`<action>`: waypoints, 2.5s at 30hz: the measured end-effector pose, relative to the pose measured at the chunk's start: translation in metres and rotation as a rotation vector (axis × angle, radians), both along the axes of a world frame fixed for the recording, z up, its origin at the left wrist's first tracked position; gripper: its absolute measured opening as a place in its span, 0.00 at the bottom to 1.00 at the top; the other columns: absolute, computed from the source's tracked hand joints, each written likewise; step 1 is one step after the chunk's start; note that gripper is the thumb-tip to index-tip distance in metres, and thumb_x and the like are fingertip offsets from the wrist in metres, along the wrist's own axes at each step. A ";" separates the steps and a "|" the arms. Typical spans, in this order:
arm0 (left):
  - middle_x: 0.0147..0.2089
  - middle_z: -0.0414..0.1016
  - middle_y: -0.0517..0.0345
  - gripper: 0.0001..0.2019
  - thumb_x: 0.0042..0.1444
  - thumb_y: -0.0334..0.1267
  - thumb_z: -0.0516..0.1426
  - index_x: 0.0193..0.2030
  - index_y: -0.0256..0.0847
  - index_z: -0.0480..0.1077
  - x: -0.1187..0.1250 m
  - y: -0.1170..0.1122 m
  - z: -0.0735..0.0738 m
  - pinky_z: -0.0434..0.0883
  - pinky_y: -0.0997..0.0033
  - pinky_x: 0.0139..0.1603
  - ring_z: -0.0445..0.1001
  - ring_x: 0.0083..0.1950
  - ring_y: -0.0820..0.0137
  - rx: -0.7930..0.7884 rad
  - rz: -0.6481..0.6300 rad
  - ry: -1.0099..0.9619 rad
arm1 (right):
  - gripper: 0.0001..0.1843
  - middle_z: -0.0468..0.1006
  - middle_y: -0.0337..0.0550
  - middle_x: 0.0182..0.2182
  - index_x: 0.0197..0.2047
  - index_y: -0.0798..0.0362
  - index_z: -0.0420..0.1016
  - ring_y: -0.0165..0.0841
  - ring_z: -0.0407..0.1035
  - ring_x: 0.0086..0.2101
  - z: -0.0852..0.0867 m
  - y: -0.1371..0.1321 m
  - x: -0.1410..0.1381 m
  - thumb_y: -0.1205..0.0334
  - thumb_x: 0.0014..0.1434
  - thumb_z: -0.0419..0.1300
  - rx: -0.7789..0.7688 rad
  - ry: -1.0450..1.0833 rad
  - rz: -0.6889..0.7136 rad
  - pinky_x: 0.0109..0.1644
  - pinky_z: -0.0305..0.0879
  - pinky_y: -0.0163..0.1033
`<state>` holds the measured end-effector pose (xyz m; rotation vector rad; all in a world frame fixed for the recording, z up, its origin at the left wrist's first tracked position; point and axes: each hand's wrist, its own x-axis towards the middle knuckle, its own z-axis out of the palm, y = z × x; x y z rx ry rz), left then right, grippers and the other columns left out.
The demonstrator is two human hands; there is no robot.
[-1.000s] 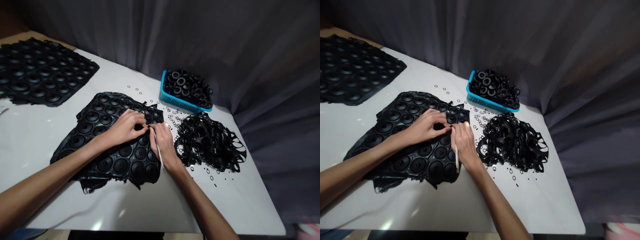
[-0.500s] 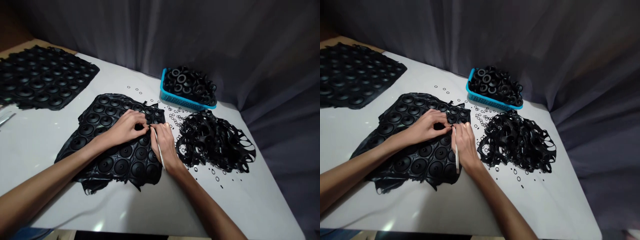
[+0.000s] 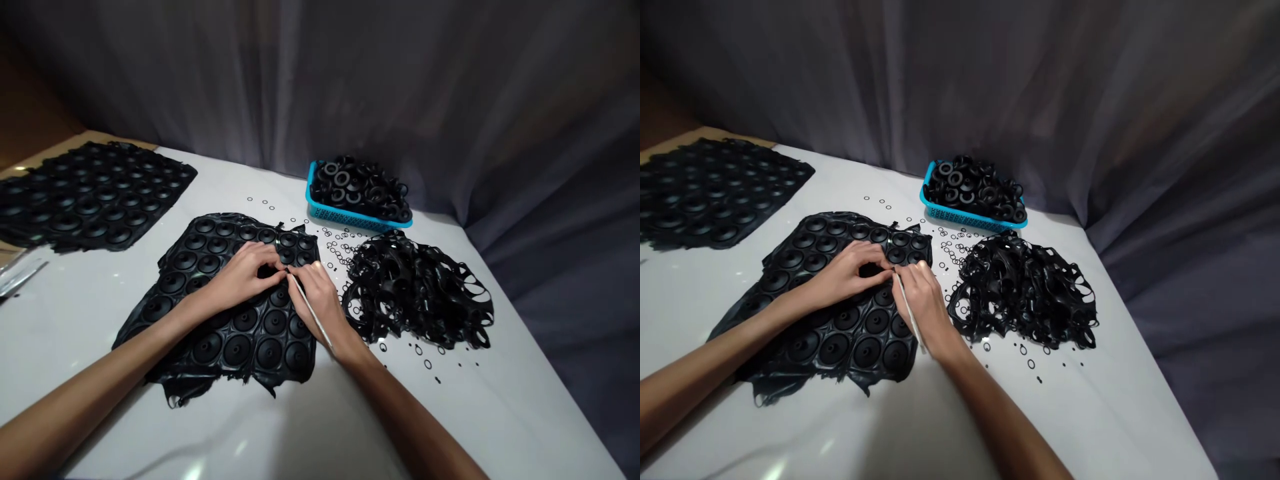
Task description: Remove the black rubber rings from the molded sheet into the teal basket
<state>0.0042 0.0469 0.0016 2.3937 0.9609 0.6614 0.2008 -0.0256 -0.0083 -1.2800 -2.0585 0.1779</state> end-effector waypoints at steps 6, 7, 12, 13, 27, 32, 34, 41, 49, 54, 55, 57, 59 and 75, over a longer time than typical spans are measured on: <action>0.45 0.76 0.54 0.12 0.67 0.48 0.60 0.48 0.43 0.73 -0.005 -0.005 0.011 0.71 0.55 0.56 0.76 0.50 0.60 -0.053 0.041 -0.109 | 0.10 0.82 0.48 0.39 0.50 0.54 0.77 0.39 0.74 0.41 0.000 -0.002 0.000 0.69 0.73 0.54 0.100 0.074 0.001 0.48 0.74 0.45; 0.46 0.76 0.54 0.12 0.67 0.49 0.60 0.48 0.43 0.73 -0.007 -0.005 0.013 0.72 0.55 0.56 0.76 0.50 0.60 -0.057 0.055 -0.129 | 0.10 0.81 0.48 0.39 0.51 0.54 0.76 0.39 0.74 0.41 0.001 -0.002 0.000 0.69 0.73 0.54 0.114 0.084 -0.003 0.47 0.74 0.44; 0.48 0.78 0.52 0.15 0.65 0.52 0.62 0.49 0.45 0.70 -0.010 -0.005 0.016 0.76 0.51 0.57 0.78 0.52 0.59 -0.089 0.088 -0.216 | 0.14 0.79 0.47 0.38 0.58 0.55 0.72 0.37 0.75 0.37 0.001 -0.004 0.001 0.67 0.72 0.54 0.142 0.146 -0.050 0.41 0.76 0.42; 0.50 0.79 0.51 0.17 0.65 0.52 0.63 0.52 0.45 0.68 -0.010 -0.005 0.016 0.76 0.50 0.58 0.79 0.53 0.58 -0.115 0.089 -0.238 | 0.15 0.79 0.47 0.39 0.59 0.54 0.71 0.38 0.76 0.38 0.000 -0.004 0.002 0.68 0.72 0.54 0.132 0.153 -0.053 0.41 0.76 0.42; 0.66 0.75 0.48 0.13 0.67 0.45 0.62 0.55 0.47 0.73 -0.007 -0.019 0.037 0.67 0.46 0.72 0.73 0.68 0.57 -0.348 -0.083 -0.508 | 0.28 0.81 0.52 0.46 0.70 0.52 0.66 0.43 0.77 0.44 -0.009 -0.006 0.008 0.75 0.70 0.50 0.155 -0.044 -0.107 0.45 0.80 0.50; 0.72 0.70 0.49 0.10 0.68 0.47 0.62 0.50 0.47 0.78 -0.009 -0.022 0.042 0.60 0.42 0.76 0.68 0.73 0.53 -0.349 -0.127 -0.482 | 0.31 0.75 0.58 0.50 0.72 0.50 0.63 0.47 0.72 0.49 0.003 -0.001 0.016 0.77 0.70 0.46 0.374 -0.207 -0.298 0.44 0.78 0.51; 0.74 0.67 0.51 0.10 0.69 0.48 0.61 0.49 0.48 0.79 -0.009 -0.024 0.042 0.58 0.41 0.77 0.66 0.75 0.52 -0.364 -0.143 -0.477 | 0.26 0.74 0.57 0.50 0.69 0.51 0.66 0.46 0.71 0.50 0.018 -0.001 0.018 0.74 0.72 0.47 0.411 -0.144 -0.302 0.47 0.77 0.51; 0.78 0.61 0.51 0.15 0.68 0.53 0.61 0.44 0.44 0.81 -0.002 -0.033 0.034 0.55 0.44 0.79 0.62 0.76 0.49 -0.394 -0.196 -0.510 | 0.15 0.78 0.49 0.38 0.44 0.53 0.73 0.41 0.71 0.39 0.048 -0.007 -0.001 0.56 0.77 0.50 0.175 -0.280 -0.012 0.44 0.71 0.47; 0.60 0.83 0.53 0.31 0.73 0.58 0.51 0.27 0.45 0.84 -0.010 -0.018 0.027 0.60 0.47 0.76 0.69 0.72 0.50 -0.444 -0.167 -0.600 | 0.14 0.84 0.45 0.37 0.43 0.56 0.78 0.39 0.79 0.39 0.082 0.003 -0.013 0.55 0.75 0.58 -0.039 -0.523 0.298 0.44 0.70 0.41; 0.57 0.84 0.51 0.35 0.75 0.59 0.46 0.29 0.43 0.85 -0.011 -0.019 0.035 0.57 0.47 0.78 0.74 0.68 0.50 -0.543 -0.115 -0.659 | 0.16 0.86 0.45 0.36 0.40 0.55 0.79 0.39 0.81 0.37 0.116 0.011 -0.022 0.53 0.75 0.58 -0.149 -0.550 0.290 0.38 0.65 0.39; 0.58 0.83 0.51 0.33 0.74 0.60 0.47 0.34 0.43 0.86 -0.009 -0.019 0.036 0.58 0.48 0.78 0.74 0.67 0.50 -0.548 -0.102 -0.679 | 0.17 0.86 0.45 0.36 0.41 0.54 0.80 0.39 0.81 0.37 0.119 0.013 -0.024 0.54 0.77 0.55 -0.177 -0.529 0.202 0.38 0.64 0.39; 0.63 0.80 0.51 0.26 0.70 0.61 0.53 0.46 0.43 0.84 -0.006 -0.020 0.038 0.61 0.48 0.76 0.74 0.67 0.51 -0.542 -0.090 -0.711 | 0.19 0.86 0.47 0.37 0.45 0.54 0.81 0.40 0.81 0.37 0.121 0.015 -0.028 0.58 0.79 0.50 -0.236 -0.496 -0.025 0.37 0.62 0.39; 0.68 0.76 0.51 0.22 0.67 0.60 0.59 0.47 0.43 0.81 -0.005 -0.019 0.037 0.61 0.49 0.76 0.71 0.69 0.51 -0.517 -0.082 -0.705 | 0.18 0.87 0.50 0.37 0.49 0.55 0.81 0.41 0.82 0.35 0.118 0.014 -0.033 0.63 0.78 0.49 -0.302 -0.510 -0.138 0.36 0.60 0.40; 0.58 0.82 0.54 0.26 0.68 0.65 0.54 0.42 0.45 0.81 0.008 -0.035 0.040 0.62 0.51 0.76 0.71 0.68 0.54 -0.638 -0.073 -0.593 | 0.17 0.84 0.46 0.36 0.43 0.54 0.82 0.35 0.75 0.36 0.127 0.013 -0.012 0.66 0.75 0.52 -0.548 -0.465 0.012 0.40 0.58 0.37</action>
